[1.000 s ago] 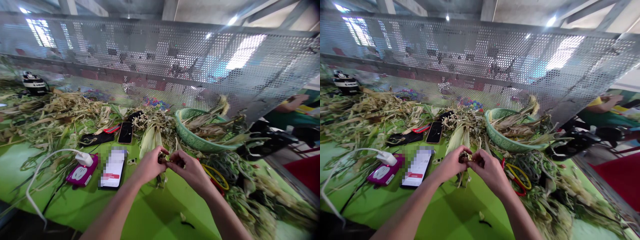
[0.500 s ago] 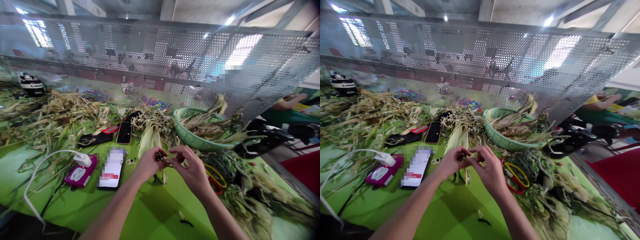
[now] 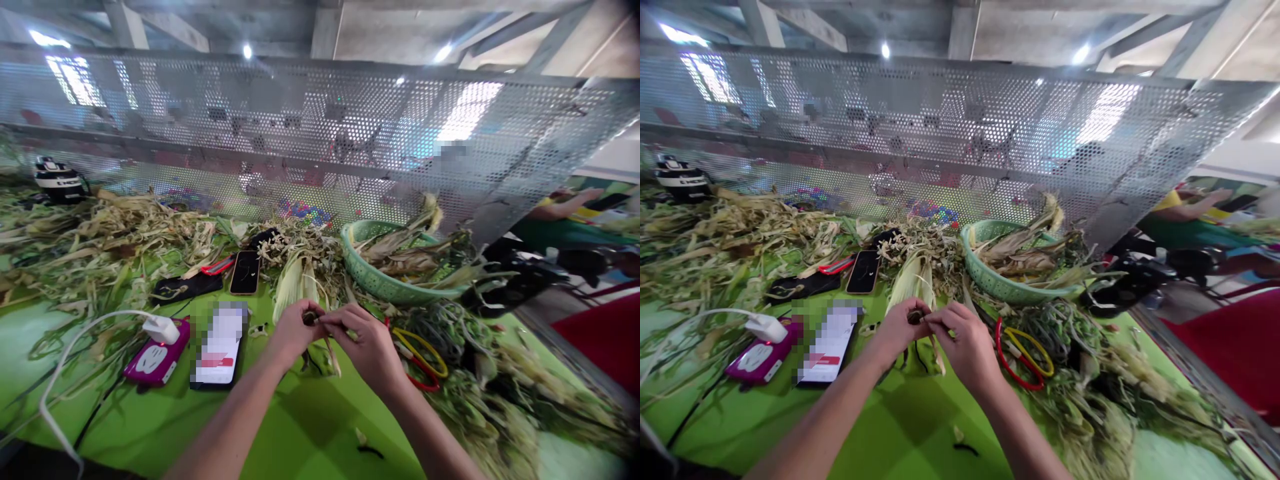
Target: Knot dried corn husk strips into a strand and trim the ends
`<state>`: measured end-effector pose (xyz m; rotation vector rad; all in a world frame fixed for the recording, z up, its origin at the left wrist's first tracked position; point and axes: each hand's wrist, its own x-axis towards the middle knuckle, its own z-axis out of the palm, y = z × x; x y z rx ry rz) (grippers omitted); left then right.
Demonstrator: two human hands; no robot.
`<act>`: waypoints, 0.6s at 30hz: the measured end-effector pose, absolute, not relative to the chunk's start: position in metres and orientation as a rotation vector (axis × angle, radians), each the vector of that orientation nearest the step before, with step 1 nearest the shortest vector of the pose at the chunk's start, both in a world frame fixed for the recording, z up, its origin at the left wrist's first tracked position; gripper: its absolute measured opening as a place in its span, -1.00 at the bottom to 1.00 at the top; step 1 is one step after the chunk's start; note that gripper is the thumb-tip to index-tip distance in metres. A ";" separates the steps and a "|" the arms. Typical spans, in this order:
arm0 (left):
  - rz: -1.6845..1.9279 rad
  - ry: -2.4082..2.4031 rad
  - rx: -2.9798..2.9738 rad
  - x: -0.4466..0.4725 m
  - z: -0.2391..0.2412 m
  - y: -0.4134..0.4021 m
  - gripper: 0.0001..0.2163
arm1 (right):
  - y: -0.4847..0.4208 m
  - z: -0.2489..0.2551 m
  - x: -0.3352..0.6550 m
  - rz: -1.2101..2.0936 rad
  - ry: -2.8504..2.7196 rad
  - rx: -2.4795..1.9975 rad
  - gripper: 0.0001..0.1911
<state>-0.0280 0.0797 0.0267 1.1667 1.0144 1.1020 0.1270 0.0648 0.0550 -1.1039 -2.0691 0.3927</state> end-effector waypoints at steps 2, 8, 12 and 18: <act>1.135 0.984 1.036 -0.027 0.025 0.080 -0.65 | 0.062 0.058 0.126 0.342 -2.053 -1.076 -0.81; 1.319 0.824 0.542 -0.024 0.024 0.082 -0.54 | 0.053 0.063 0.118 0.363 -1.965 -1.119 -0.88; 1.385 0.846 0.477 -0.021 0.025 0.081 -0.55 | 0.055 0.051 0.108 0.336 -2.094 -1.209 -0.89; 1.326 0.723 0.447 -0.016 0.028 0.074 -0.70 | 0.063 0.031 0.107 0.274 -2.118 -1.345 -0.91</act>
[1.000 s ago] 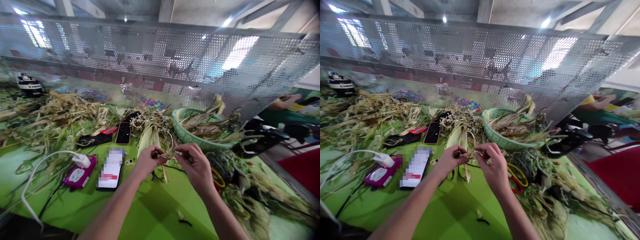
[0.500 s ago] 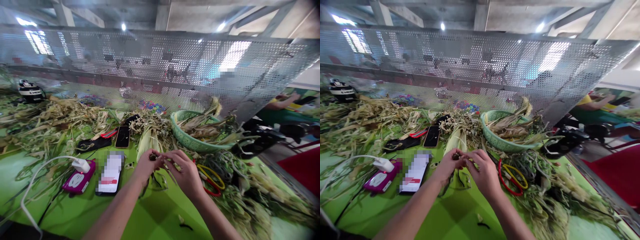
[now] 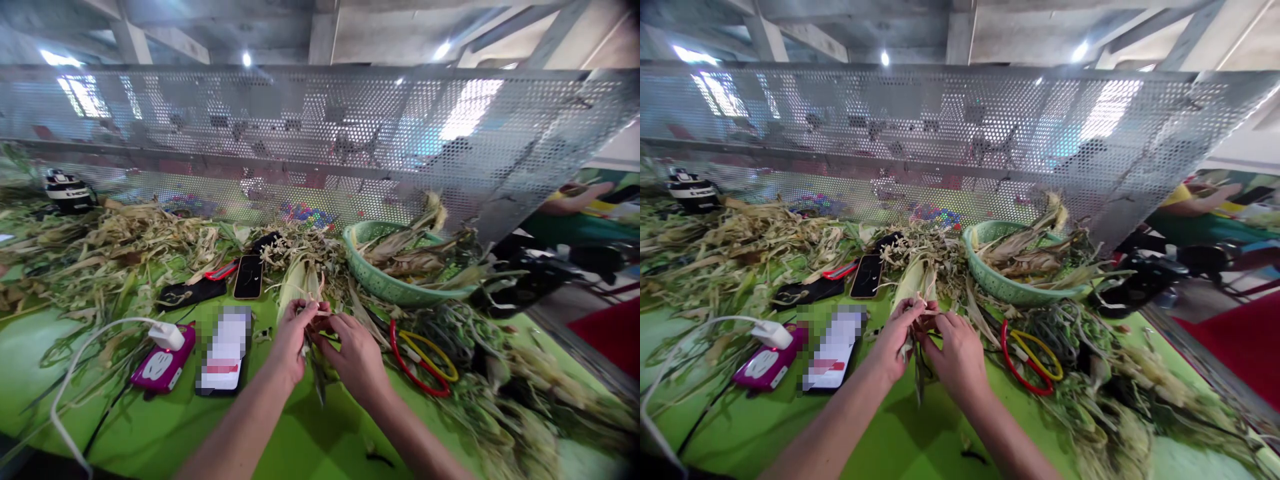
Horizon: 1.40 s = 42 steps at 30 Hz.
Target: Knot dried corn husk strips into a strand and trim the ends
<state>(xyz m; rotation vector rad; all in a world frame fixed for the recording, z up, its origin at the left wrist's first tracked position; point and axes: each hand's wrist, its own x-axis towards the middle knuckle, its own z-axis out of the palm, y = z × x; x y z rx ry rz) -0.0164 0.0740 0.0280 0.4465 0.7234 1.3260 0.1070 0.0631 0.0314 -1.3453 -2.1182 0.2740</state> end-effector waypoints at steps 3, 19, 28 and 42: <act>1.289 0.637 0.427 -0.016 0.028 0.073 -0.76 | 0.064 0.028 0.108 0.440 -2.014 -1.349 -0.93; 1.285 0.826 0.801 -0.029 0.036 0.078 -0.68 | 0.074 0.021 0.111 0.967 -1.550 -1.180 -0.75; 1.148 0.885 1.137 -0.042 0.043 0.080 -0.72 | 0.076 0.030 0.122 0.910 -1.651 -1.211 -0.80; 1.483 0.954 0.880 -0.048 0.032 0.095 -0.63 | 0.077 0.037 0.135 0.989 -1.915 -1.324 -0.83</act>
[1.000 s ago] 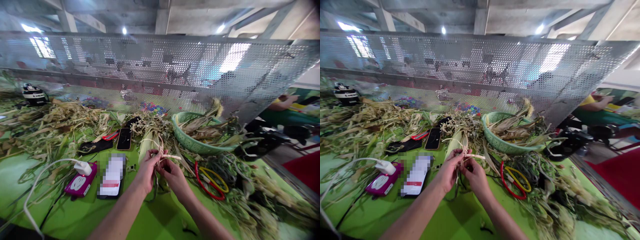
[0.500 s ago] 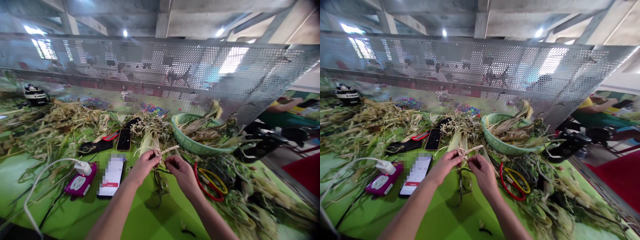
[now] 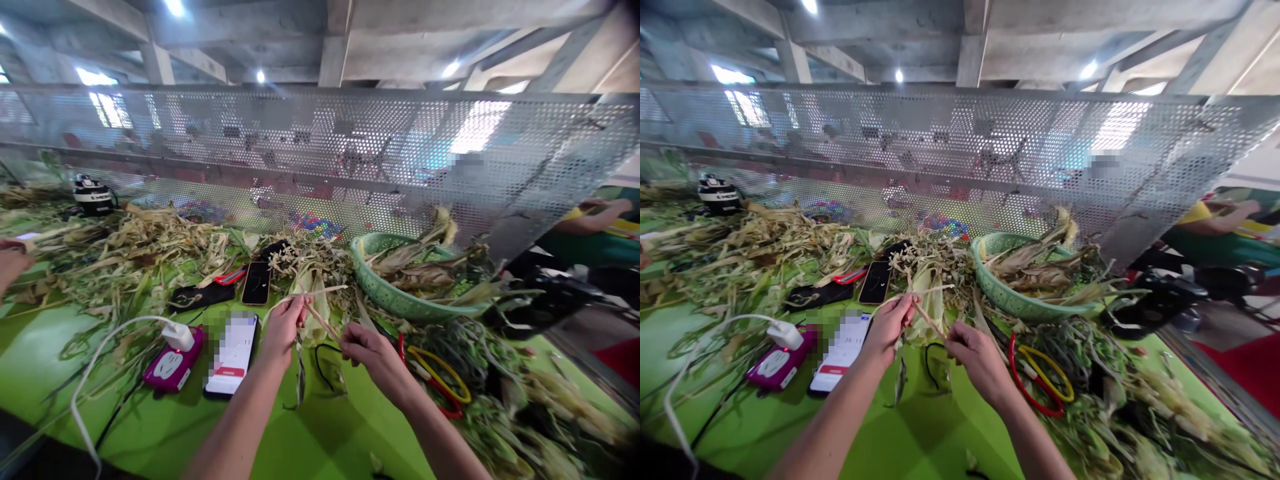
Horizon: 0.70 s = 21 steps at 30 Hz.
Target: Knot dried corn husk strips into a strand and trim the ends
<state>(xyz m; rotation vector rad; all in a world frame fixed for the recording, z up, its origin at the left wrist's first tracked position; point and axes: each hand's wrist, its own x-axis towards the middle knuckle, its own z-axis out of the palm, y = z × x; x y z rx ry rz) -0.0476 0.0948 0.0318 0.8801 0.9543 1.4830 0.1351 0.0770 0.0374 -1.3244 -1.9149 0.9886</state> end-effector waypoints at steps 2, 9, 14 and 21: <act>1.456 0.936 0.890 -0.049 0.033 0.094 -0.64 | 0.078 0.039 0.137 0.984 -1.938 -1.317 -0.83; 1.216 0.801 0.925 -0.040 0.036 0.083 -0.71 | 0.079 0.045 0.134 1.087 -1.706 -1.173 -0.70; 1.076 0.735 0.940 -0.030 0.036 0.075 -0.74 | 0.076 0.045 0.128 1.059 -1.419 -1.158 -0.62; 1.128 0.729 0.765 -0.028 0.033 0.075 -0.73 | 0.077 0.038 0.131 1.085 -1.358 -1.092 -0.64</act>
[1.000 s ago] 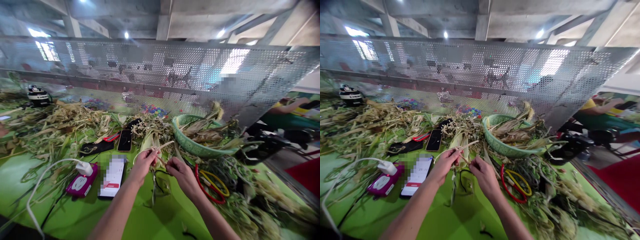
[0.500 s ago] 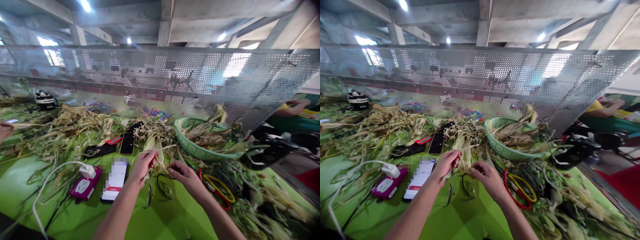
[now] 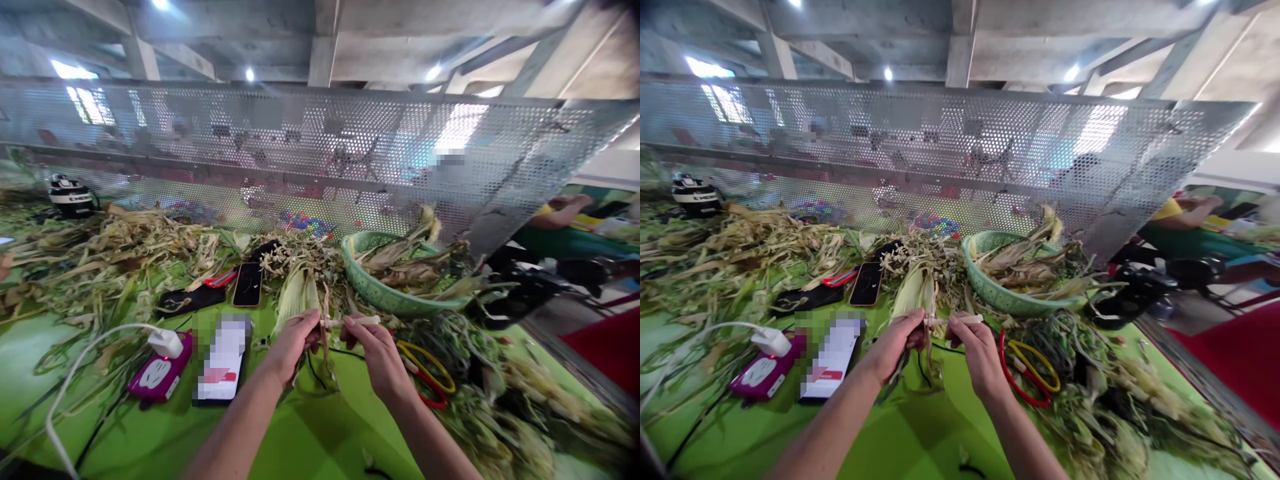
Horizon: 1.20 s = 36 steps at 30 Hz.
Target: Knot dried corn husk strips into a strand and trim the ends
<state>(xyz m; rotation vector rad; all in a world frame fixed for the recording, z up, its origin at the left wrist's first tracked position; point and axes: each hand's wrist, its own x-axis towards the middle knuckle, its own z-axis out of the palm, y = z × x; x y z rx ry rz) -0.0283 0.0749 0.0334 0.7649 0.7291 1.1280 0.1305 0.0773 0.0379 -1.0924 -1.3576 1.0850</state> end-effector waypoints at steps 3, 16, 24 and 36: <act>1.160 0.702 0.749 -0.027 0.034 0.074 -0.75 | 0.077 0.037 0.131 1.085 -1.338 -1.068 -0.65; 1.082 0.907 1.130 -0.034 0.028 0.078 -0.68 | 0.092 0.046 0.159 0.570 -1.502 -1.347 -0.54; 0.941 0.919 1.430 -0.031 0.038 0.073 -0.72 | 0.083 0.052 0.144 0.775 -1.783 -1.235 -0.74; 0.836 0.809 1.435 -0.026 0.037 0.071 -0.68 | 0.079 0.039 0.132 1.192 -1.215 -1.112 -0.65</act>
